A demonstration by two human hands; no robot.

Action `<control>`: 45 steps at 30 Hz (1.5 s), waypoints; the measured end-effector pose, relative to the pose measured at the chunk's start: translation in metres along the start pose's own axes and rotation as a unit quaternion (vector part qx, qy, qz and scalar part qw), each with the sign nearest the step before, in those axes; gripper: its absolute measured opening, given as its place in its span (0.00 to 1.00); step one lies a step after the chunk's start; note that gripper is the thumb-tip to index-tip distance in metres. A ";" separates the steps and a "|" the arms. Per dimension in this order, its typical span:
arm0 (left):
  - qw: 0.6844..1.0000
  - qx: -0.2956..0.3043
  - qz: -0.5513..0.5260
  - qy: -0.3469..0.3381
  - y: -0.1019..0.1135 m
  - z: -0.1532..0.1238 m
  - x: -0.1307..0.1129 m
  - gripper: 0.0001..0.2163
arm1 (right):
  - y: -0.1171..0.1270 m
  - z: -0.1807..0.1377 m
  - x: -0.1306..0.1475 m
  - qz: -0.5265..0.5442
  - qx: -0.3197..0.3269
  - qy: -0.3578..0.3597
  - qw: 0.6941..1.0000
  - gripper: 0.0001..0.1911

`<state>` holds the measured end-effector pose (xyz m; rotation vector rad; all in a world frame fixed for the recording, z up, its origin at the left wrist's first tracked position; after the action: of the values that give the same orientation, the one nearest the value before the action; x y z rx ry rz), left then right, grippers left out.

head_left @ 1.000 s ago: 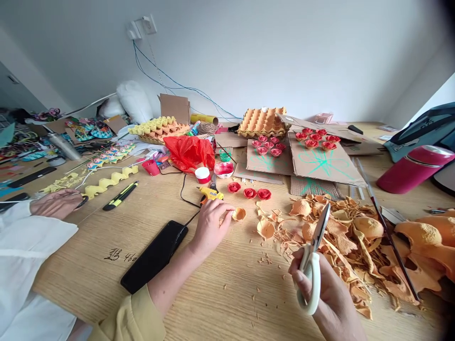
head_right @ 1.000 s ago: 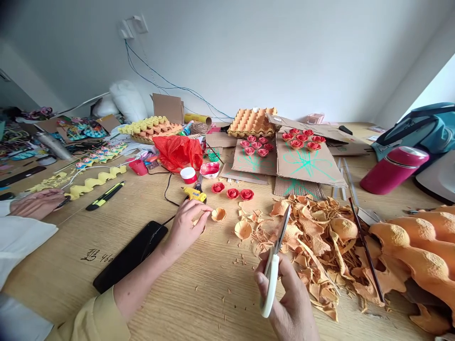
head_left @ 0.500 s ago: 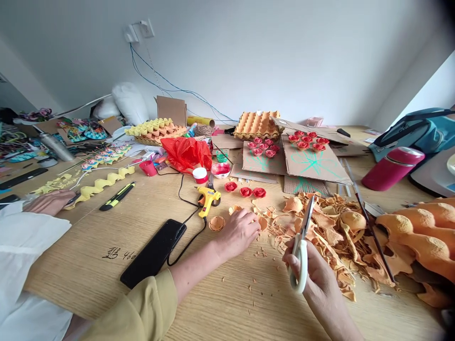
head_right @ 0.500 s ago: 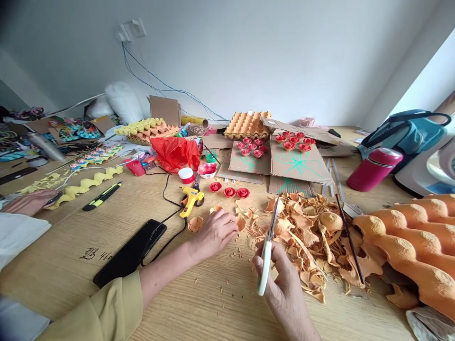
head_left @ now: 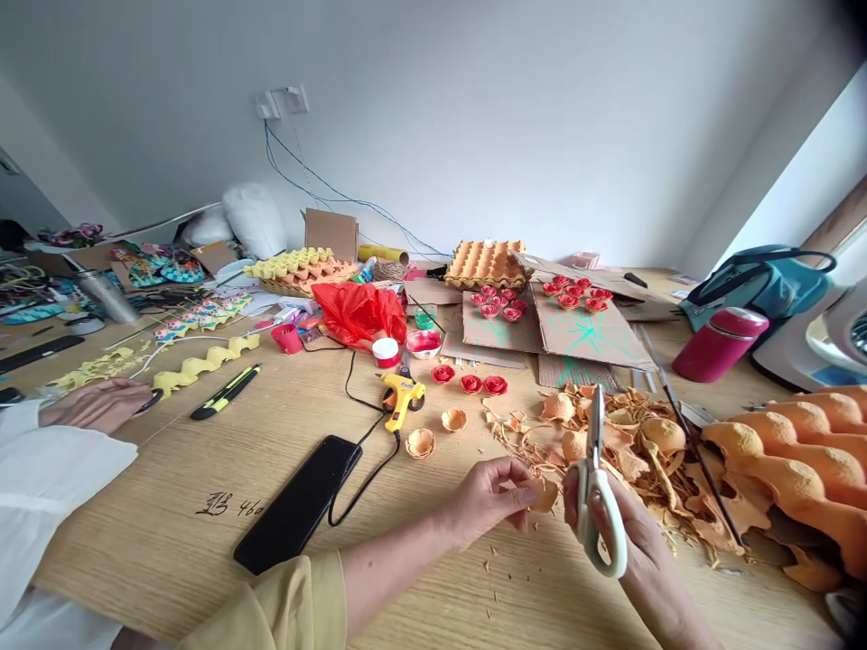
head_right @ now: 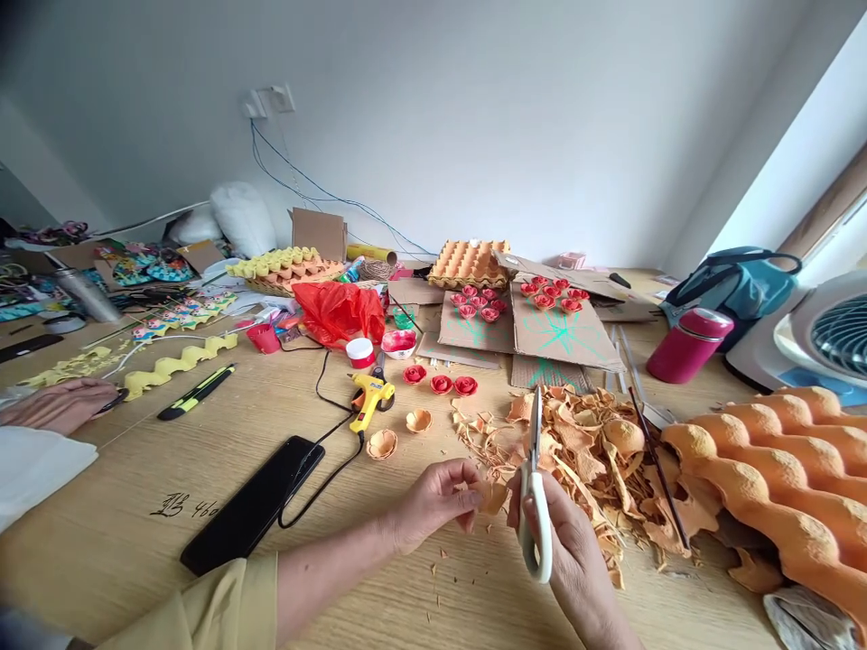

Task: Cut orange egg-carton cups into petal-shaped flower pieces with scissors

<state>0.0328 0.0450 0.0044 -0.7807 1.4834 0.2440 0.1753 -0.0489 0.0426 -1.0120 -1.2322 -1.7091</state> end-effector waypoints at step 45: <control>0.999 0.020 -0.043 -0.023 0.013 -0.006 -0.002 0.19 | 0.010 0.014 -0.013 -0.172 0.047 0.007 0.984 0.19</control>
<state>0.0199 0.0514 0.0030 -0.7992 1.4032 0.1660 0.1911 -0.0358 0.0370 -0.7608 -1.5316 -1.8907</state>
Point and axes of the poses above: each hand's wrist, its own z-axis towards the middle knuckle, its own y-axis out of the back of the hand, x = y × z, the point moved 4 cm from there along z, towards the middle knuckle, and after that the axes turned 2 degrees about x, right-handed, at the moved point
